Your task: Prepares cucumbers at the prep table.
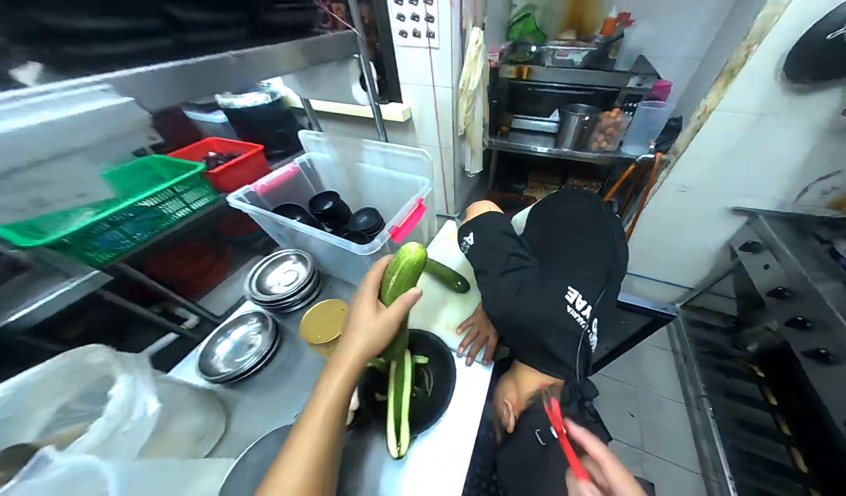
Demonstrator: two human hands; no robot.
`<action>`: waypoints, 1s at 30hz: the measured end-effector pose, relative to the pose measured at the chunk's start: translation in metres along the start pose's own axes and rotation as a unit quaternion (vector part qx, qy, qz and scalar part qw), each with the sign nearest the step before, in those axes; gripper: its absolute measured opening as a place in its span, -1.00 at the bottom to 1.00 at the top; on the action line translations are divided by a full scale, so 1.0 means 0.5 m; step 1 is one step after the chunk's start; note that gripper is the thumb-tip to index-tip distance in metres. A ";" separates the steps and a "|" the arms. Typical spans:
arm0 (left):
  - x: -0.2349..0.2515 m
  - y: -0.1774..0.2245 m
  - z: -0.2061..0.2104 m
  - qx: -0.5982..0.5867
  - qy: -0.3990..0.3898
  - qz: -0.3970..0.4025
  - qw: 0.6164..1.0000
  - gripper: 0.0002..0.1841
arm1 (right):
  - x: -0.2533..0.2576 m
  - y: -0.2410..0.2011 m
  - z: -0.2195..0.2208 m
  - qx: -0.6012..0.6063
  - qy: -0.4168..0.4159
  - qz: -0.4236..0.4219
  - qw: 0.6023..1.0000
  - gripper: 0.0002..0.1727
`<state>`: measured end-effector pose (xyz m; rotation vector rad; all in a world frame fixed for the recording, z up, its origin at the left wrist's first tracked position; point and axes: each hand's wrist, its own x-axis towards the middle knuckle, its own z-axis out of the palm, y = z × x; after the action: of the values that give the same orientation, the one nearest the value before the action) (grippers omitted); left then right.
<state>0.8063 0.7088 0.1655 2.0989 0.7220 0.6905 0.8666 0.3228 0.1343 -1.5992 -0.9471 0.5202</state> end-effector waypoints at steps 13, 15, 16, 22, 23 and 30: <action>-0.451 0.065 0.001 -0.312 0.093 -0.140 0.935 -0.26 | 0.122 -0.144 0.166 -0.259 -0.083 -0.197 0.942 -0.47; -0.465 0.059 -0.012 -0.300 0.116 -0.140 0.936 -0.29 | 0.121 -0.149 0.181 -0.252 -0.100 -0.202 0.941 -0.47; -0.470 0.057 -0.017 -0.303 0.124 -0.140 0.935 -0.30 | 0.117 -0.148 0.188 -0.250 -0.108 -0.199 0.942 -0.46; -0.470 0.074 -0.016 -0.332 0.184 -0.143 0.914 -0.40 | 0.066 -0.122 0.223 -0.242 -0.151 -0.158 0.945 -0.43; -0.468 0.075 -0.018 -0.332 0.184 -0.141 0.914 -0.40 | 0.058 -0.118 0.224 -0.243 -0.161 -0.155 0.944 -0.43; -0.442 0.081 -0.017 -0.373 0.187 -0.156 0.895 -0.46 | 0.027 -0.093 0.206 -0.237 -0.218 -0.132 0.937 -0.41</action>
<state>0.6586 0.5394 0.1532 1.1299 0.8106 1.0064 0.7821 0.3963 0.1549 -1.7725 -1.7005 0.4899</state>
